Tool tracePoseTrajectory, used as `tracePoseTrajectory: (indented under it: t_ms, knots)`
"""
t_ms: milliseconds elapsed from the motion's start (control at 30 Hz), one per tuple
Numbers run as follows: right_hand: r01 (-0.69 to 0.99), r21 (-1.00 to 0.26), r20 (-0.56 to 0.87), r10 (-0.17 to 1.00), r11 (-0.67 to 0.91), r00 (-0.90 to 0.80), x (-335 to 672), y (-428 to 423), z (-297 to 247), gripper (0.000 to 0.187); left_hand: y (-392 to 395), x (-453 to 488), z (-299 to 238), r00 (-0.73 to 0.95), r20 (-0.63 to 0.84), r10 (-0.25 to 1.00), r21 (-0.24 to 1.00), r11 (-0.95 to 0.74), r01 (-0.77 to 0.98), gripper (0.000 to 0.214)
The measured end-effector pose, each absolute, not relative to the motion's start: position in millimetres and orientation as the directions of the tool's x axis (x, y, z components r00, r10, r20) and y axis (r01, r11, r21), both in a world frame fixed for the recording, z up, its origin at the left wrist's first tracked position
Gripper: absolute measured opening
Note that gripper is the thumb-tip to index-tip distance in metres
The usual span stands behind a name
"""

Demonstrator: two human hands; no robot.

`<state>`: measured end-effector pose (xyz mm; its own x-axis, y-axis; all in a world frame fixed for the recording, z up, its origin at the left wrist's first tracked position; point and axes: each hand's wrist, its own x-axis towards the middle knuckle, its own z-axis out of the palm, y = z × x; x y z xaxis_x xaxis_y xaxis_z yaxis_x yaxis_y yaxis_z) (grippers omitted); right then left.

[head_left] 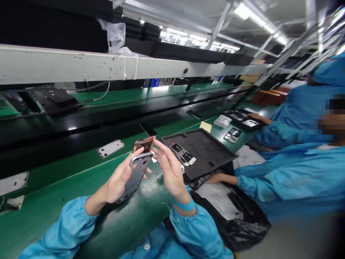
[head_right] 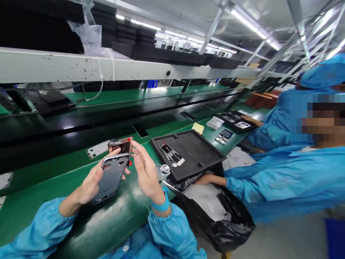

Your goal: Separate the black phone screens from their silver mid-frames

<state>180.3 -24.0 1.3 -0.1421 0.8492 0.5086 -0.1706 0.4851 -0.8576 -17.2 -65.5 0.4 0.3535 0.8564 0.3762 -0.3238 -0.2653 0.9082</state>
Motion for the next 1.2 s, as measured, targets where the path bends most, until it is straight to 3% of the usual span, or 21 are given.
tracePoseTrajectory:
  t_ms: [133, 267, 433, 667, 800, 933, 1067, 1200]
  knots:
    - [-0.239, -0.841, 0.514, 0.855, 0.485, -0.072, 170, -27, 12, 0.046, -62, -18, -8, 0.414, 0.544, 0.73, 0.82, -0.567, -0.078, 0.063]
    - [-0.28, -0.829, 0.511, 0.859, 0.484, -0.028, 163, -22, 17, 0.036, -55, -23, -12, 0.494, 0.611, 0.618, 0.634, -0.756, 0.162, 0.074]
    - [-0.252, -0.813, 0.536, 0.844, 0.524, 0.028, 157, -4, 19, 0.029, -50, -27, -9, 0.572, 0.562, 0.597, 0.571, -0.781, 0.255, 0.077]
    - [-0.102, -0.778, 0.615, 0.785, 0.619, 0.07, 174, 12, -5, 0.032, -42, -39, -5, 0.491, 0.57, 0.659, 0.614, -0.738, 0.278, 0.068]
    - [0.281, -0.847, 0.414, 0.891, 0.452, -0.186, 183, 41, -62, 0.037, -36, -46, -1, 0.234, 0.614, 0.754, 0.731, -0.655, 0.19, 0.065]
    - [0.495, -0.8, 0.228, 0.935, 0.338, -0.272, 176, 63, -121, 0.036, -37, -50, 8, 0.024, 0.494, 0.869, 0.864, -0.487, -0.126, 0.072]
    - [0.598, -0.746, 0.173, 0.952, 0.295, -0.253, 170, 62, -145, 0.024, -41, -51, 21, 0.092, 0.316, 0.944, 0.858, -0.243, -0.452, 0.087]
    - [0.623, -0.74, 0.173, 0.967, 0.254, -0.189, 168, 54, -144, 0.021, -50, -49, 28, 0.168, 0.234, 0.958, 0.798, -0.09, -0.595, 0.08]
